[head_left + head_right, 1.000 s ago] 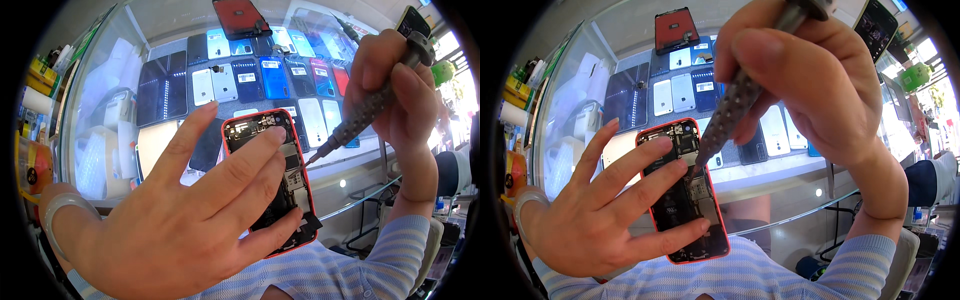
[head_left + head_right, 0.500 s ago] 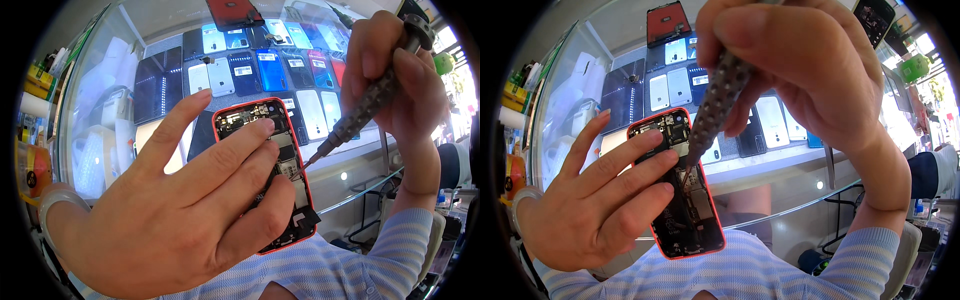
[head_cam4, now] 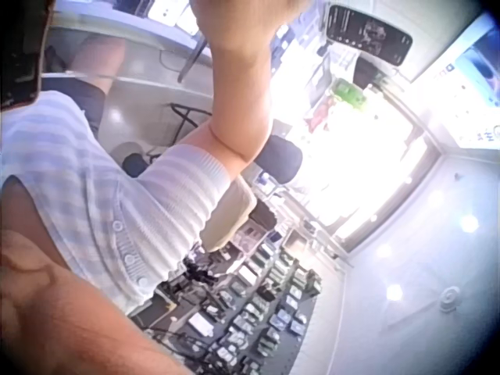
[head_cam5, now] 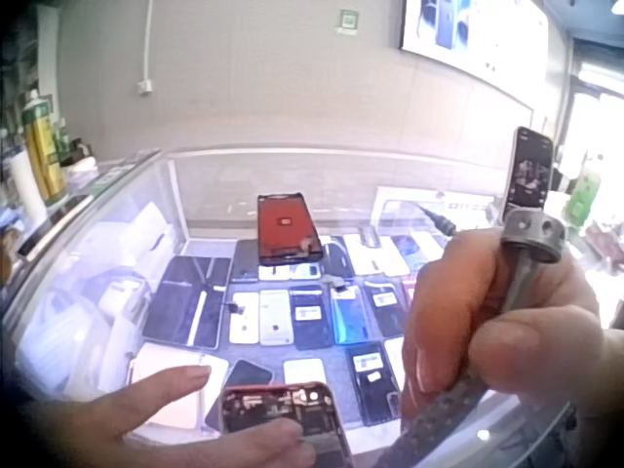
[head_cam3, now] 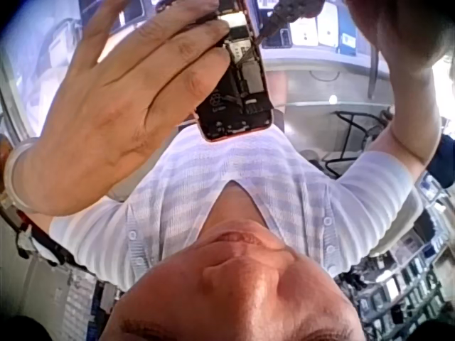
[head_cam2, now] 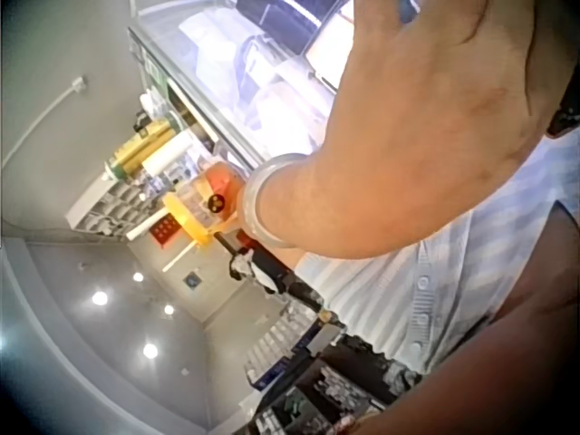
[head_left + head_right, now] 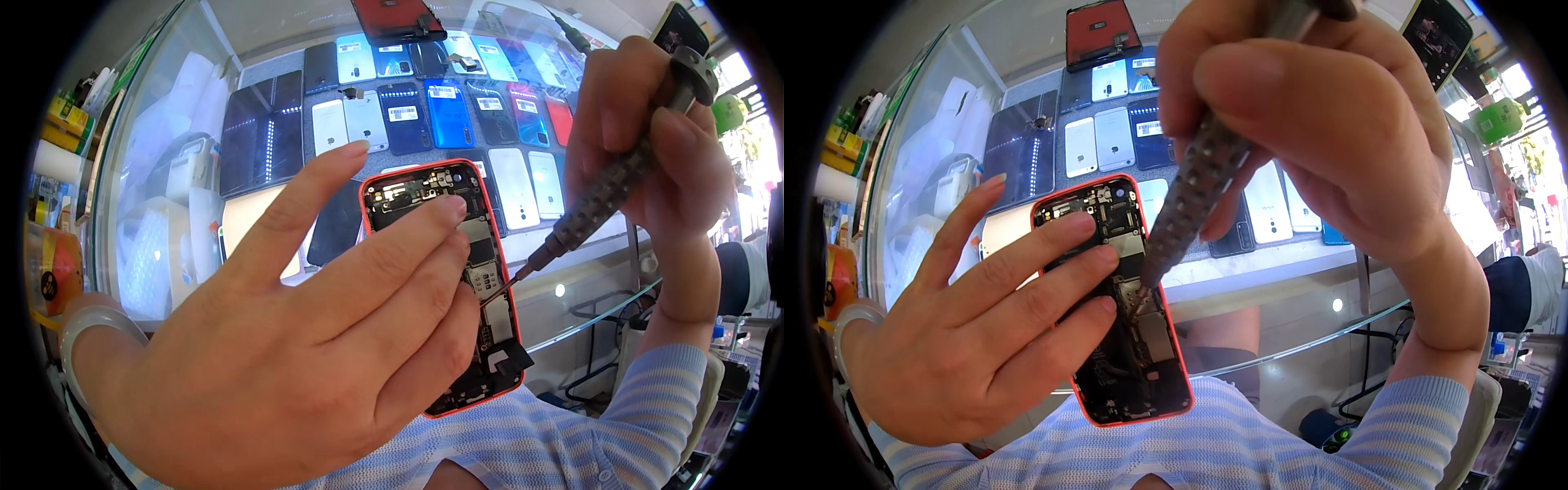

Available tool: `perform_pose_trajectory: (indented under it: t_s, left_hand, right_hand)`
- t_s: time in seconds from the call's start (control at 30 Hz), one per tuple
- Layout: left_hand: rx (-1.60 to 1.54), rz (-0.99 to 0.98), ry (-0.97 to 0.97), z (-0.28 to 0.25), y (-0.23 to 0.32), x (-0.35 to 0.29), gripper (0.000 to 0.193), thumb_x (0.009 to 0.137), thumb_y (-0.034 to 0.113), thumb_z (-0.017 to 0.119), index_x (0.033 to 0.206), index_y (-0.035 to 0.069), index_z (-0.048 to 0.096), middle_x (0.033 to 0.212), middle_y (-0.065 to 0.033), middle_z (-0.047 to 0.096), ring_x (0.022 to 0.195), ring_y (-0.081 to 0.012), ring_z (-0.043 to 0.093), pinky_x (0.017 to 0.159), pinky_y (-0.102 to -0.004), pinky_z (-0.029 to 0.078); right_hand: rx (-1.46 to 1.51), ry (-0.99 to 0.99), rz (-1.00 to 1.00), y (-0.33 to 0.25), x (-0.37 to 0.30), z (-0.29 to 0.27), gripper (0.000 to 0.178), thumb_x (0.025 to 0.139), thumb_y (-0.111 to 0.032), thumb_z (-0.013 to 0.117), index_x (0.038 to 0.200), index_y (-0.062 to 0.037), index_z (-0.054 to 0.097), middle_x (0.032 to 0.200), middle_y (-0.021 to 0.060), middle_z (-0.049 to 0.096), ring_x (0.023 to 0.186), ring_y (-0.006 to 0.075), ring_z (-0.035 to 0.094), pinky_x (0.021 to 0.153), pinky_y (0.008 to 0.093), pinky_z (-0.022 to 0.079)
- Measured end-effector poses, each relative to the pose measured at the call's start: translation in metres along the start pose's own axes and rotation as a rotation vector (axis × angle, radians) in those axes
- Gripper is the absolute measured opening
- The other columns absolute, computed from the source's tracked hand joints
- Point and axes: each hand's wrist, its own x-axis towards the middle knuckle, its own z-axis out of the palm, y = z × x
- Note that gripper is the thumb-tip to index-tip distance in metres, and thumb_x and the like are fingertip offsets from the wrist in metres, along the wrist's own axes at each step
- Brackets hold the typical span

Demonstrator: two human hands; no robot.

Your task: The person disassembles an internal component of a red mobile phone by hand and with a screwdriver.

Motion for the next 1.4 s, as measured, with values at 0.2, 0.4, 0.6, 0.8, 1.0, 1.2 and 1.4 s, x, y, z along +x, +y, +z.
perform_pose_trajectory:
  t_s: [0.2,0.4,0.6,0.8,1.0,1.2,1.4]
  left_hand:
    - [-0.109,-0.056,0.135,0.008,0.0,0.001,0.028,0.084,0.016,0.072,0.111,0.012,0.075,0.129,-0.0125,0.065,0.129,-0.0323,0.06,0.109,-0.0656,0.041]
    - [-0.112,-0.068,0.14,0.006,0.001,0.003,0.027,0.084,0.017,0.073,0.111,0.013,0.076,0.127,-0.0116,0.066,0.128,-0.0313,0.06,0.109,-0.065,0.041]
    - [-0.116,-0.074,0.139,0.006,0.001,0.003,0.027,0.083,0.017,0.074,0.11,0.013,0.076,0.126,-0.0111,0.066,0.127,-0.0312,0.061,0.109,-0.0646,0.042]
    - [-0.102,-0.068,0.191,0.01,0.001,0.005,0.025,0.083,0.016,0.074,0.108,0.013,0.077,0.124,-0.0112,0.067,0.126,-0.0314,0.062,0.109,-0.0643,0.042]
    - [-0.107,-0.058,0.152,0.006,0.0,0.004,0.026,0.082,0.015,0.073,0.107,0.011,0.077,0.124,-0.0119,0.067,0.126,-0.0316,0.062,0.11,-0.0648,0.041]
    - [-0.021,-0.022,0.025,-0.002,0.0,0.003,0.028,0.082,0.016,0.072,0.109,0.01,0.075,0.126,-0.013,0.066,0.127,-0.0333,0.061,0.11,-0.0667,0.04]
    - [0.001,0.003,0.012,-0.005,-0.001,0.005,0.031,0.08,0.016,0.073,0.11,0.012,0.076,0.127,-0.0169,0.064,0.125,-0.0367,0.06,0.107,-0.0657,0.042]
  right_hand:
    - [0.06,-0.02,-0.033,0.008,-0.003,-0.007,0.035,0.101,-0.04,0.051,0.097,-0.0059,0.05,0.081,0.0103,0.053,0.057,0.0181,0.062,0.054,0.0277,0.055]
    - [0.086,-0.033,-0.021,0.008,-0.005,-0.009,0.034,0.101,-0.039,0.052,0.096,-0.0059,0.049,0.082,0.0104,0.053,0.058,0.0189,0.064,0.054,0.0268,0.056]
    - [0.09,-0.041,-0.011,0.005,-0.003,-0.009,0.034,0.101,-0.039,0.053,0.095,-0.0063,0.049,0.082,0.0105,0.054,0.059,0.0194,0.065,0.055,0.0262,0.056]
    - [0.12,-0.053,-0.009,0.006,-0.002,-0.007,0.033,0.101,-0.039,0.054,0.095,-0.0064,0.049,0.082,0.0102,0.054,0.059,0.0184,0.065,0.053,0.0265,0.057]
    - [0.143,-0.032,-0.018,0.007,-0.002,-0.003,0.034,0.101,-0.039,0.054,0.094,-0.0057,0.05,0.082,0.0102,0.055,0.058,0.0184,0.065,0.053,0.0267,0.058]
    - [0.173,-0.024,-0.023,0.009,-0.002,-0.002,0.034,0.1,-0.037,0.055,0.094,-0.004,0.051,0.084,0.0121,0.056,0.06,0.02,0.066,0.054,0.0278,0.059]
    - [0.181,-0.012,-0.039,0.009,-0.003,0.0,0.034,0.1,-0.037,0.057,0.094,-0.0034,0.051,0.084,0.0125,0.056,0.063,0.0209,0.068,0.057,0.0286,0.06]
